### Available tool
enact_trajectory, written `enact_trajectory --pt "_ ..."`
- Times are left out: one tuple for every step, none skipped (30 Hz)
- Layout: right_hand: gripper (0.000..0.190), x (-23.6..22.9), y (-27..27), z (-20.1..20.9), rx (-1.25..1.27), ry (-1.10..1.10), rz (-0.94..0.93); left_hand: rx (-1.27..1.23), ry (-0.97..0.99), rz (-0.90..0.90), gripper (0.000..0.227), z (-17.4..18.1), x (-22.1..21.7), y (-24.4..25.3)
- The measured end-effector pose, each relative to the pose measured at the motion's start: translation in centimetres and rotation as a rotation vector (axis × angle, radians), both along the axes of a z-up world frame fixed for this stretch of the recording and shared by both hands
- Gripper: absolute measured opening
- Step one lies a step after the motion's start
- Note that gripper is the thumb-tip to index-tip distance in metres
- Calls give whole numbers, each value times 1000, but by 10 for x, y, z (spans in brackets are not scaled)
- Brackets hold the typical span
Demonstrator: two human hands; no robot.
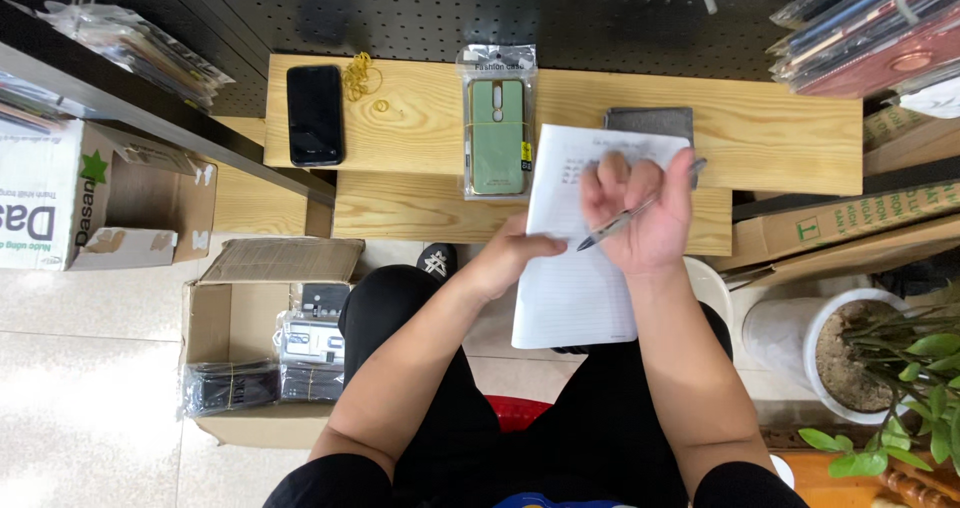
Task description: The person wipes different phone cases one at a time with a cloth, writes notes on a piece of paper, and places the items into a box.
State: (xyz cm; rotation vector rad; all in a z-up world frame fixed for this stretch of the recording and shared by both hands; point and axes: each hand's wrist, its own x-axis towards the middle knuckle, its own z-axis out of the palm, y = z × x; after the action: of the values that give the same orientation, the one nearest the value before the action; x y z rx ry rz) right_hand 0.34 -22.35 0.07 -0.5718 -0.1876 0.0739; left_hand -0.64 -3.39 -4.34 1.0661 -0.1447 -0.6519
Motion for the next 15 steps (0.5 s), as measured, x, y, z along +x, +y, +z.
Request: enact_trajectory --pt "70 -1 8 11 1 5 1 1 5 1 49 2 1 0" --pt "76 -2 16 22 -104 -40 -104 -30 56 25 50 4 1 1" --pt "83 -2 24 34 -209 -87 -209 -62 105 50 50 6 3 2" --pt "83 -6 20 23 -208 -85 -207 -61 107 52 50 5 0 -1" --pt "91 -10 17 13 -319 -36 -323 -82 146 65 48 3 -2 -3" --pt "99 -14 14 3 -429 14 -438 -103 185 77 46 2 -5 -5" --pt "99 -14 11 -9 -429 13 -437 -102 184 78 46 -2 -5 -7" --pt "90 -13 9 -21 -460 33 -527 -111 206 82 48 -6 -6 -8" --pt "81 -15 7 -33 -493 61 -612 -119 236 89 49 -9 -9 -10" --pt "81 -13 9 -24 -494 67 -607 -118 244 93 49 -5 -12 -13" --pt "51 -11 11 -16 -550 -7 -669 -109 275 105 46 0 -15 -15" --pt "28 -9 13 -7 -605 -81 -730 -101 306 117 44 4 -19 -17" --pt "28 -9 12 -8 -605 -78 -724 -100 311 122 44 5 -20 -18" --pt "29 -10 11 -9 -596 -64 -748 -117 243 101 45 6 -22 -20" --pt "30 -11 9 -10 -588 -50 -775 -134 176 78 47 7 -24 -21"
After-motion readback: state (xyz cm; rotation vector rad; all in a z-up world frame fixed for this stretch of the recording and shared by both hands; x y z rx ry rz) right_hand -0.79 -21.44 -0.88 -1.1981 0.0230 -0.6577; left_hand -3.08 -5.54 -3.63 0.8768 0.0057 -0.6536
